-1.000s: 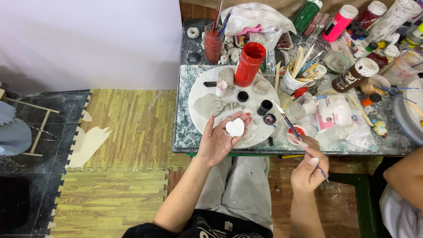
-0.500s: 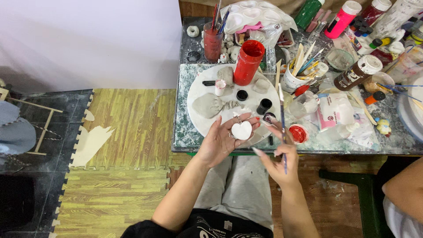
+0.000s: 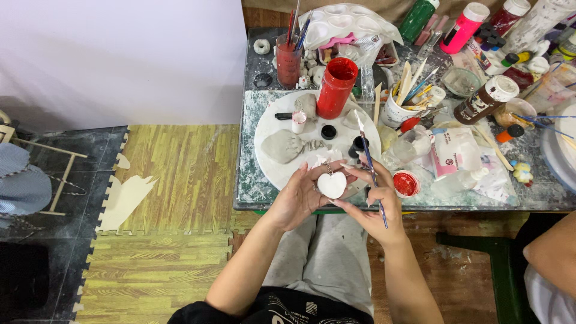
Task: The person sits at a craft table and paints a small white clay ornament with a brush. They dip the brush into paint containers, apply color to the ornament, and rotate it to cover different sides.
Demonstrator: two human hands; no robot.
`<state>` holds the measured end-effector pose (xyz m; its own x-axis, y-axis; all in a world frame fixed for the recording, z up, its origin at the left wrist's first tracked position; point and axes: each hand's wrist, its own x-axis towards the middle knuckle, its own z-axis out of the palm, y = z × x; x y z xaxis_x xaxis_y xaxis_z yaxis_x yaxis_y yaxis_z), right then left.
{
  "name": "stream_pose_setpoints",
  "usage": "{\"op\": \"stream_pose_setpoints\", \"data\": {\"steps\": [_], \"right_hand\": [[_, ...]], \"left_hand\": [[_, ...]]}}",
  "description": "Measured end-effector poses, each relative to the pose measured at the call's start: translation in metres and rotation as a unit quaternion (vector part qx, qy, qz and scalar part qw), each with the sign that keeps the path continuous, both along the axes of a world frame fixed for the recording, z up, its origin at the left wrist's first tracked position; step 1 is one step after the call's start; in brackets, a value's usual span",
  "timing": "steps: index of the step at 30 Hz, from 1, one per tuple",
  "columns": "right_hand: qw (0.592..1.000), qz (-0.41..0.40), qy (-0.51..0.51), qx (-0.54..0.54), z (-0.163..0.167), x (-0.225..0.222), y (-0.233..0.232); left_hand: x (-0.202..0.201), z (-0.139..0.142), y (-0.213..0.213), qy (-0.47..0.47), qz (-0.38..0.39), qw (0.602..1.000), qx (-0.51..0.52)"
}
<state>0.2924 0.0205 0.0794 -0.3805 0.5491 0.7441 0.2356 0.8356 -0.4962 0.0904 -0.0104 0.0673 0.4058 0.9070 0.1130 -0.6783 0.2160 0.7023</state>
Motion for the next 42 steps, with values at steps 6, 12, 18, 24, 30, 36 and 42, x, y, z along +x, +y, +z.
{"op": "stream_pose_setpoints", "data": {"steps": [6, 12, 18, 24, 30, 36, 42], "right_hand": [[1.0, 0.007, 0.017, 0.007, -0.005, -0.001, 0.001], [1.0, 0.005, 0.024, 0.012, -0.01, -0.005, 0.003], [0.998, 0.03, 0.051, 0.019, -0.013, -0.007, 0.004], [0.997, 0.036, 0.06, 0.011, -0.012, -0.01, 0.002], [0.993, 0.056, 0.105, -0.006, -0.01, -0.013, 0.0], [0.993, 0.041, 0.113, -0.004, -0.012, -0.014, 0.001], [0.985, 0.044, 0.164, -0.039, -0.016, -0.011, 0.001]], "left_hand": [[0.001, 0.002, -0.002, 0.018, 0.015, 1.0, 0.018], [0.002, 0.001, -0.002, 0.027, 0.028, 0.999, 0.028], [-0.001, 0.001, -0.001, 0.003, 0.011, 1.0, 0.023], [-0.002, 0.001, 0.0, 0.002, -0.004, 1.0, 0.02], [-0.003, -0.005, 0.001, -0.022, -0.035, 0.999, 0.03], [-0.003, 0.0, -0.001, -0.033, -0.031, 0.999, 0.009], [-0.001, 0.011, -0.006, -0.015, -0.005, 0.999, 0.05]]}}
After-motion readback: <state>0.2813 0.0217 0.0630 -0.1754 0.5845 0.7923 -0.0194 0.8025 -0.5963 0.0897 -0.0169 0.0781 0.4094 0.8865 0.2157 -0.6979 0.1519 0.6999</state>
